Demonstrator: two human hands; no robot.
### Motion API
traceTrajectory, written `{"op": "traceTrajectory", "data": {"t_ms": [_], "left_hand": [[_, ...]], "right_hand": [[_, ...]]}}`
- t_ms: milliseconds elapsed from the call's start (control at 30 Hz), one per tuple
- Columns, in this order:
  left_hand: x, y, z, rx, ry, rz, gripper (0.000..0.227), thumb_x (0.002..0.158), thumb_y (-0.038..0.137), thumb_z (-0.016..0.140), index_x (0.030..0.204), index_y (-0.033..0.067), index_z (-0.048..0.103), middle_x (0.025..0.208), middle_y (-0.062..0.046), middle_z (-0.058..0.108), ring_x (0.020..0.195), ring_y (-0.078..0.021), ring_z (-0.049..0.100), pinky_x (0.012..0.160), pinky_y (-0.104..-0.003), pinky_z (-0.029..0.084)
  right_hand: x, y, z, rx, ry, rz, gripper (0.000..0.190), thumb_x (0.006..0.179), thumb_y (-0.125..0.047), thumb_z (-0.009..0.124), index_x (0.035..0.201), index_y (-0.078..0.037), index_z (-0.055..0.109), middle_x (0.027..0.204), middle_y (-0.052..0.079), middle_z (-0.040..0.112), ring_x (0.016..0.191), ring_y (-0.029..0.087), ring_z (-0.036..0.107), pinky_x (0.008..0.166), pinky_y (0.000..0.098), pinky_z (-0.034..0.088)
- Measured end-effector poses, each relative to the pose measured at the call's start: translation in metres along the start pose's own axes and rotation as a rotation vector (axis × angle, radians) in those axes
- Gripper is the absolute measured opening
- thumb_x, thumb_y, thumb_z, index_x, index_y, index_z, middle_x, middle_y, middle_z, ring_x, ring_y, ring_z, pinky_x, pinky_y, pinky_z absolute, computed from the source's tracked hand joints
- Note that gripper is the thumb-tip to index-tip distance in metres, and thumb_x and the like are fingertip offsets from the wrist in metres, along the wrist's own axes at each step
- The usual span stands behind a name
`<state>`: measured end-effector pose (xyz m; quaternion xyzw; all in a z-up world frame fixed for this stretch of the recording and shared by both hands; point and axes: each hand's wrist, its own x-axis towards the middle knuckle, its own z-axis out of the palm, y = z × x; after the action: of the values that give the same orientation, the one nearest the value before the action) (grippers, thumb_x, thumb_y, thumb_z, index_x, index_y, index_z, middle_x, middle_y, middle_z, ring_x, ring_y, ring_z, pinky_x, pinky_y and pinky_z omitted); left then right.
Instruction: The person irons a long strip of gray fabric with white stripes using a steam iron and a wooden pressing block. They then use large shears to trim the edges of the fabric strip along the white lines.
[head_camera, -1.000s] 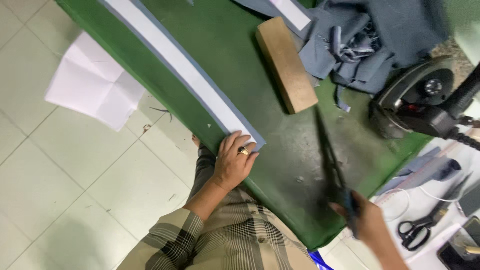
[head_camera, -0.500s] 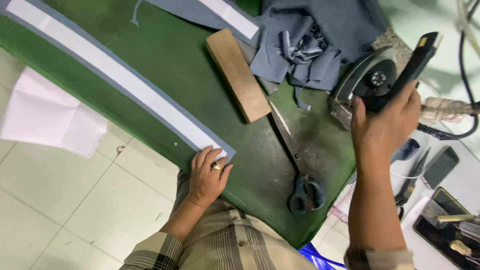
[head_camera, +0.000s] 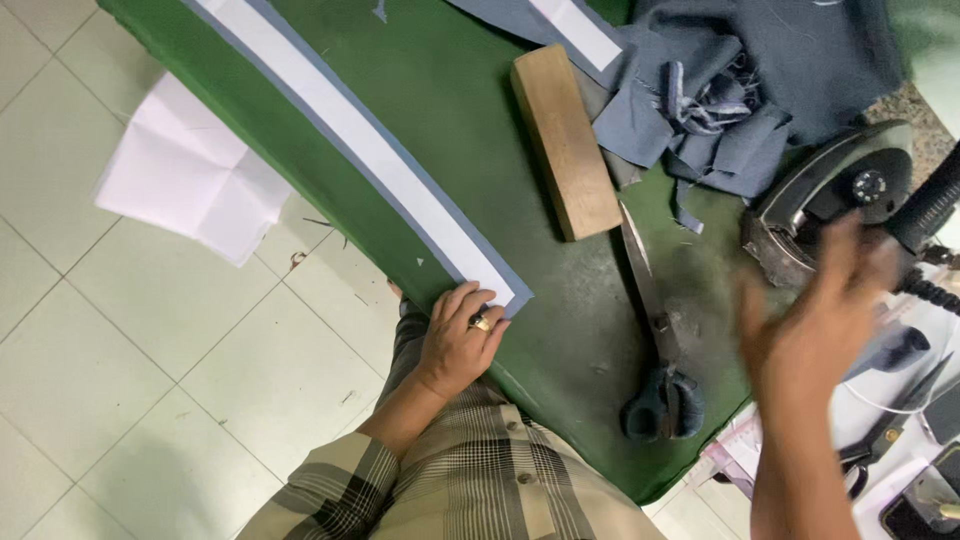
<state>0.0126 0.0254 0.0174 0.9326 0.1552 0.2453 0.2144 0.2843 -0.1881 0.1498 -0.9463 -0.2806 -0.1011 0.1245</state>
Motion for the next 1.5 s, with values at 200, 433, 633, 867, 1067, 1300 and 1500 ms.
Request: {"op": "traceTrajectory", "data": {"t_ms": [200,433,633,867,1067,1300,1500], "left_hand": [[0.007,-0.004,0.002,-0.013,-0.039,-0.002,0.019,0.093,0.017,0.072,0.106,0.0036,0.072,0.110,-0.012,0.063,0.113,-0.0357,0.057,0.093,-0.052,0.048],[0.012,0.003,0.006,0.042,-0.034,0.029,0.009,0.091,0.006,0.067,0.096,-0.0006,0.066,0.104,-0.013,0.057,0.102,-0.0326,0.054,0.089,-0.049,0.048],[0.006,0.006,0.024,0.119,-0.033,-0.028,0.019,0.082,0.003,0.064,0.100,0.0042,0.063,0.106,-0.012,0.054,0.103,-0.0342,0.052,0.087,-0.050,0.047],[0.011,-0.005,0.015,0.084,0.016,0.055,0.025,0.081,0.003,0.074,0.104,0.0057,0.067,0.104,-0.009,0.059,0.101,-0.0301,0.056,0.086,-0.045,0.051],[0.015,-0.016,0.006,-0.051,0.118,0.183,0.020,0.086,-0.004,0.075,0.104,0.0026,0.071,0.105,-0.014,0.061,0.104,-0.0346,0.058,0.092,-0.054,0.051],[0.010,-0.021,0.011,-0.136,0.173,0.171,0.011,0.093,0.001,0.075,0.102,0.0054,0.071,0.106,-0.013,0.066,0.113,-0.0385,0.062,0.103,-0.067,0.044],[0.007,-0.023,0.011,-0.129,0.153,0.180,0.020,0.089,-0.003,0.077,0.104,0.0089,0.071,0.111,-0.014,0.064,0.119,-0.0404,0.062,0.108,-0.071,0.039]], "right_hand": [[-0.168,0.047,0.059,0.026,-0.786,0.072,0.094,0.078,-0.039,0.074,0.161,-0.023,0.033,0.128,0.020,0.061,0.108,0.046,0.066,0.090,0.0564,0.055],[-0.175,0.039,0.075,-0.151,-0.385,-0.051,0.098,0.067,-0.032,0.069,0.159,-0.006,0.045,0.110,0.028,0.064,0.099,0.046,0.058,0.089,0.0532,0.051],[-0.179,0.069,0.088,0.040,-0.619,0.205,0.104,0.072,-0.026,0.070,0.166,-0.013,0.029,0.121,0.028,0.056,0.110,0.050,0.059,0.095,0.0586,0.050],[-0.129,0.042,-0.008,0.481,-1.111,0.677,0.046,0.075,-0.018,0.089,0.116,-0.001,0.075,0.041,0.018,0.048,0.035,0.024,0.042,0.041,0.0344,0.034],[-0.185,0.081,-0.009,0.048,-1.332,0.309,0.043,0.078,-0.046,0.085,0.120,-0.047,0.082,0.063,-0.008,0.071,0.056,0.001,0.062,0.059,0.0176,0.049],[-0.147,0.046,0.005,0.507,-1.681,0.121,0.048,0.090,-0.050,0.071,0.129,-0.022,0.065,0.075,-0.003,0.062,0.065,0.009,0.058,0.063,0.0311,0.049],[-0.161,0.061,0.059,0.515,-1.484,-0.074,0.027,0.097,-0.042,0.064,0.115,-0.021,0.061,0.075,0.001,0.059,0.066,0.016,0.052,0.063,0.0357,0.047]]}}
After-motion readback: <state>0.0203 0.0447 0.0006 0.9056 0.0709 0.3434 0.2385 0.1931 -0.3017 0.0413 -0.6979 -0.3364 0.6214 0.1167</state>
